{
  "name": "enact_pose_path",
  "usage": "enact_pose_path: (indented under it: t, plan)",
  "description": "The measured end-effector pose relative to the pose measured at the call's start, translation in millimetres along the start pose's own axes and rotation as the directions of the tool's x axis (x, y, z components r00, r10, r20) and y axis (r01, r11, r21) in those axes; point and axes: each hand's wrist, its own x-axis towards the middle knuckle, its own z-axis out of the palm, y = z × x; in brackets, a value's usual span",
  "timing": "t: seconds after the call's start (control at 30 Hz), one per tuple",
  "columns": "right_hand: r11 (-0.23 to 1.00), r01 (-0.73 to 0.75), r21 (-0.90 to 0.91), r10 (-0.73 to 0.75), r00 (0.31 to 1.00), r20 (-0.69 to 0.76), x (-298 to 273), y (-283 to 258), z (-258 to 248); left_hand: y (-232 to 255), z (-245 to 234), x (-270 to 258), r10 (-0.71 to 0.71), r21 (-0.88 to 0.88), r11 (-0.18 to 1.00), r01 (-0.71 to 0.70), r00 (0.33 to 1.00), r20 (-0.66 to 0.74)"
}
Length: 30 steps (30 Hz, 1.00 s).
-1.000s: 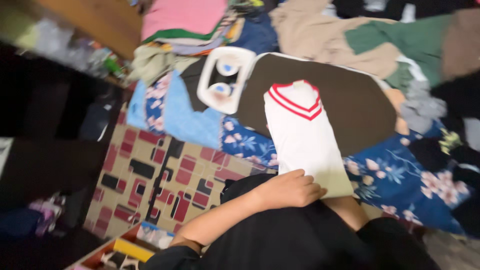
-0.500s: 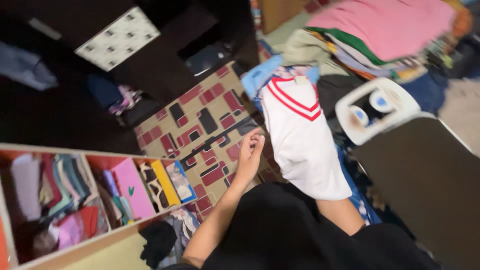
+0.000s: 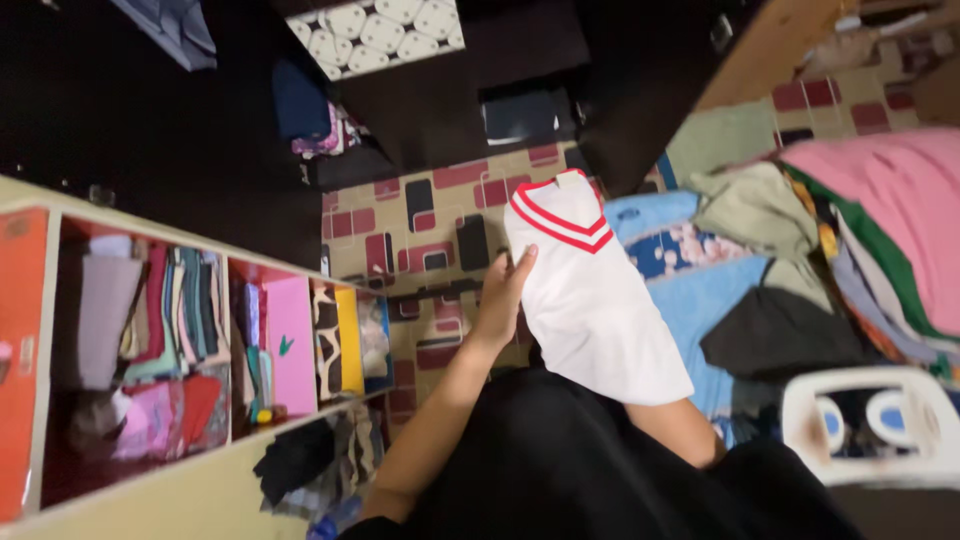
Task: The person folds two shirts on an ironing board and places them one by one into a wooden closet.
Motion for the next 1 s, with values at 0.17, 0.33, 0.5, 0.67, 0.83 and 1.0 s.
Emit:
enact_pose_path:
  t: [0.17,0.33,0.5,0.67,0.83,1.0]
  plan:
    - [0.998,-0.049,-0.05,0.048,0.999,-0.025,93,-61,33,50,4,104,-0.114,-0.192,0.977,0.096,0.99,-0.086]
    - [0.986,-0.106,-0.129,0.104,0.994,-0.024,206,-126,85,100,-9,184,0.017,-0.227,0.973,-0.036,0.996,-0.086]
    - [0.987,-0.09,-0.135,0.085,0.995,-0.043,294,-192,137,114,-27,281,0.148,-0.131,0.979,-0.155,0.987,-0.058]
    - [0.998,0.034,0.045,-0.035,0.999,0.024,326,-239,172,130,-45,371,0.235,-0.074,0.969,-0.234,0.972,0.001]
    - [0.938,0.237,-0.253,-0.193,0.963,0.186,372,-266,212,165,-47,453,0.377,0.091,0.917,-0.388,0.919,0.115]
    - [0.824,0.29,-0.486,-0.3,0.952,0.061,428,-299,247,190,-43,531,0.366,0.126,0.918,-0.377,0.925,0.1]
